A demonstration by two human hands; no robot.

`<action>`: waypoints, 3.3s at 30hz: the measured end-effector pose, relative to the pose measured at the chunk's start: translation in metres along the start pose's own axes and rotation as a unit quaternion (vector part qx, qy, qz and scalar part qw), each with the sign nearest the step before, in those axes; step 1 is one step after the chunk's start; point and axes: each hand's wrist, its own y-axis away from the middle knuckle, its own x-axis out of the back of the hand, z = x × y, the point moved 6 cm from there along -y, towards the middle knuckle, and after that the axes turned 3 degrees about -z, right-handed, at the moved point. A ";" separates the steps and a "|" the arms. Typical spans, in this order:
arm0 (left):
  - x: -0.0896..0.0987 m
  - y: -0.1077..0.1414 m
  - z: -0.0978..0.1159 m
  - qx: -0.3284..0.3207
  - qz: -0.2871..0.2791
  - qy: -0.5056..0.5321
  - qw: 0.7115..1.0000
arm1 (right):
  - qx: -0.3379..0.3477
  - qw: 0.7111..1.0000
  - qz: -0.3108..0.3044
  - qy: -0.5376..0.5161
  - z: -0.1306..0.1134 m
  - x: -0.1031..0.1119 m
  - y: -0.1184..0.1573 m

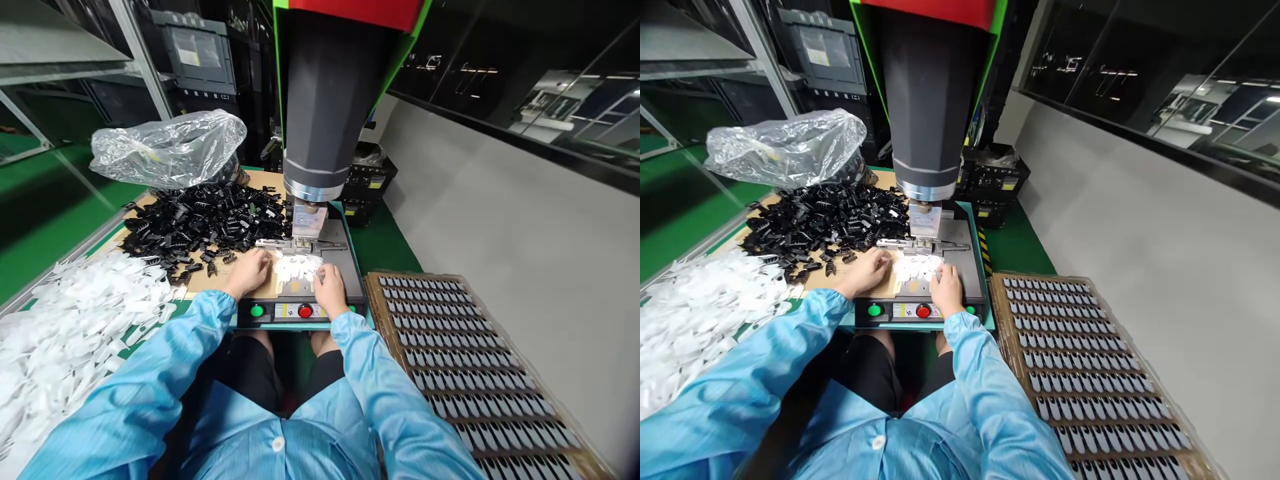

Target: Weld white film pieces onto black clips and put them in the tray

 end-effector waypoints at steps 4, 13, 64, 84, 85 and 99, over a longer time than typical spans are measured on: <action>-0.010 -0.032 -0.008 -0.079 -0.028 -0.037 0.996 | -0.006 1.000 -0.004 0.017 0.002 -0.011 -0.013; -0.019 -0.061 -0.004 -0.182 -0.092 -0.094 0.974 | -0.018 0.999 -0.029 0.025 0.007 -0.016 -0.020; -0.034 -0.060 0.068 -0.122 -0.025 -0.039 0.991 | 0.169 0.944 -0.134 0.251 -0.033 -0.015 -0.081; 0.062 0.082 -0.079 0.223 0.056 -0.132 0.964 | 0.179 0.917 -0.266 0.237 -0.204 -0.165 -0.049; 0.061 0.082 -0.080 0.209 0.057 -0.119 0.969 | 0.182 0.913 -0.264 0.250 -0.204 -0.167 -0.050; 0.045 0.070 -0.067 0.091 0.065 -0.024 0.993 | 0.198 0.961 -0.170 0.089 -0.152 -0.107 -0.041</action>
